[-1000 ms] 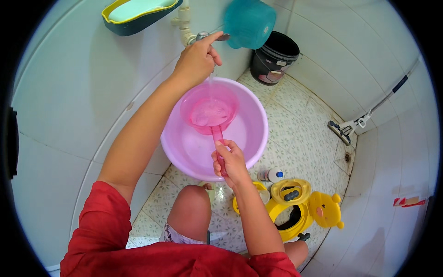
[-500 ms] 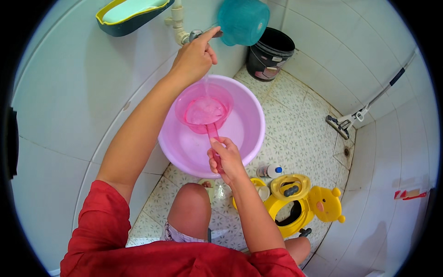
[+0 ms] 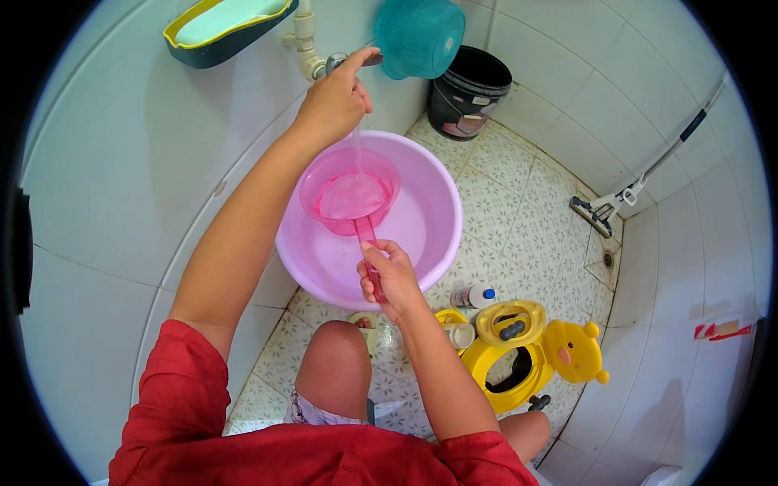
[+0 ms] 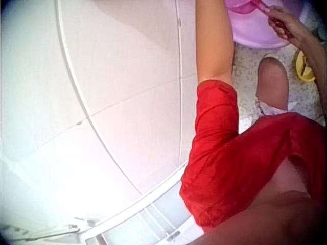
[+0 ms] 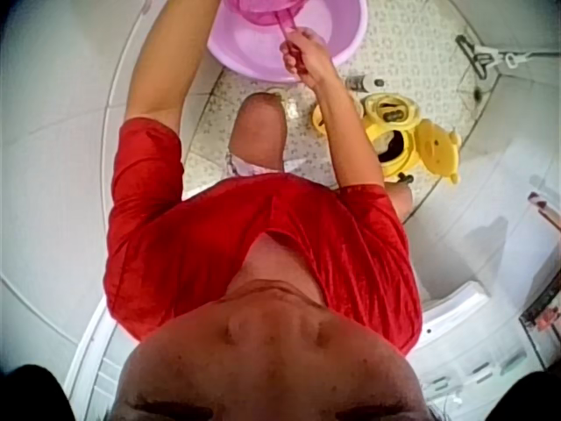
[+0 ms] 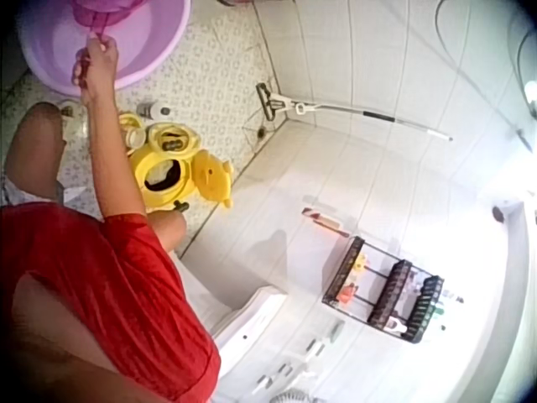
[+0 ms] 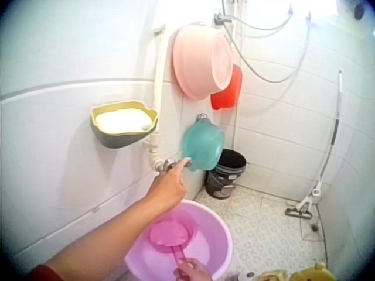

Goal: The person cleans a yellow child's potty in a bathroom, first rinsing it with water from a pink ladle, then scrubbing the interior with a black brush using cleaning powder.

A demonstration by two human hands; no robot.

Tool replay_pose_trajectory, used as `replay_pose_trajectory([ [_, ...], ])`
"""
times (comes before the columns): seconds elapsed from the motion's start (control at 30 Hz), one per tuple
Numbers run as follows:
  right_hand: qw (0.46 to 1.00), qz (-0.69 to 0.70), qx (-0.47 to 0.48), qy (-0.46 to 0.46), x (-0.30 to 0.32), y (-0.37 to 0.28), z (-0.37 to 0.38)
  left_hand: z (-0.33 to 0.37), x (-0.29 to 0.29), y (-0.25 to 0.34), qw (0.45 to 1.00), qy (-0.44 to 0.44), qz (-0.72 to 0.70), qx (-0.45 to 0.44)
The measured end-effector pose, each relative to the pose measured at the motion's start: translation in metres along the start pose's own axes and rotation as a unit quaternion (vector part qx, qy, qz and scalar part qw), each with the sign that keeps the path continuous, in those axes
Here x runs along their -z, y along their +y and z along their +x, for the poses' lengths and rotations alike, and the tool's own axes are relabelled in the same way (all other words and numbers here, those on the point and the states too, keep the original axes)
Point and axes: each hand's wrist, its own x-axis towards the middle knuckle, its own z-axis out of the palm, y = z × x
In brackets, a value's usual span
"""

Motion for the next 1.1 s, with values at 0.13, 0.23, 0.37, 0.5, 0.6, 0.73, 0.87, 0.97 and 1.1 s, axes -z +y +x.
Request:
replay_pose_trajectory([
  [0.13, 1.000, 0.005, -0.001, -0.004, -0.001, 0.003, 0.001, -0.001, -0.002, -0.001, 0.996, 0.073, -0.028, -0.049],
  [0.23, 1.000, 0.006, -0.003, -0.014, 0.001, 0.004, 0.003, 0.000, -0.010, -0.004, 0.989, 0.123, -0.010, -0.077],
  [0.37, 0.999, 0.044, 0.005, -0.013, 0.008, 0.003, 0.003, -0.003, -0.005, -0.010, 0.994, 0.019, -0.110, -0.014],
  [0.5, 0.999, 0.046, 0.006, -0.011, -0.001, 0.009, -0.023, -0.013, 0.006, -0.019, 0.981, 0.033, -0.182, -0.061],
  [0.6, 0.997, 0.059, 0.041, 0.025, 0.011, 0.003, -0.058, -0.048, 0.006, 0.019, 0.958, 0.093, -0.263, -0.074],
  [0.73, 0.992, 0.070, 0.102, -0.010, 0.033, 0.008, -0.111, -0.119, -0.027, 0.057, 0.940, 0.084, -0.309, -0.118],
  [0.87, 0.993, 0.054, 0.087, 0.055, 0.048, 0.029, -0.213, -0.201, -0.057, 0.107, 0.932, -0.024, -0.352, -0.082],
  [0.97, 0.983, 0.040, 0.106, 0.143, 0.055, 0.069, -0.286, -0.256, -0.076, 0.146, 0.920, -0.120, -0.330, -0.176],
  [1.1, 0.957, 0.113, 0.107, 0.243, 0.083, 0.119, -0.347, -0.325, -0.111, 0.188, 0.904, -0.172, -0.323, -0.222],
])
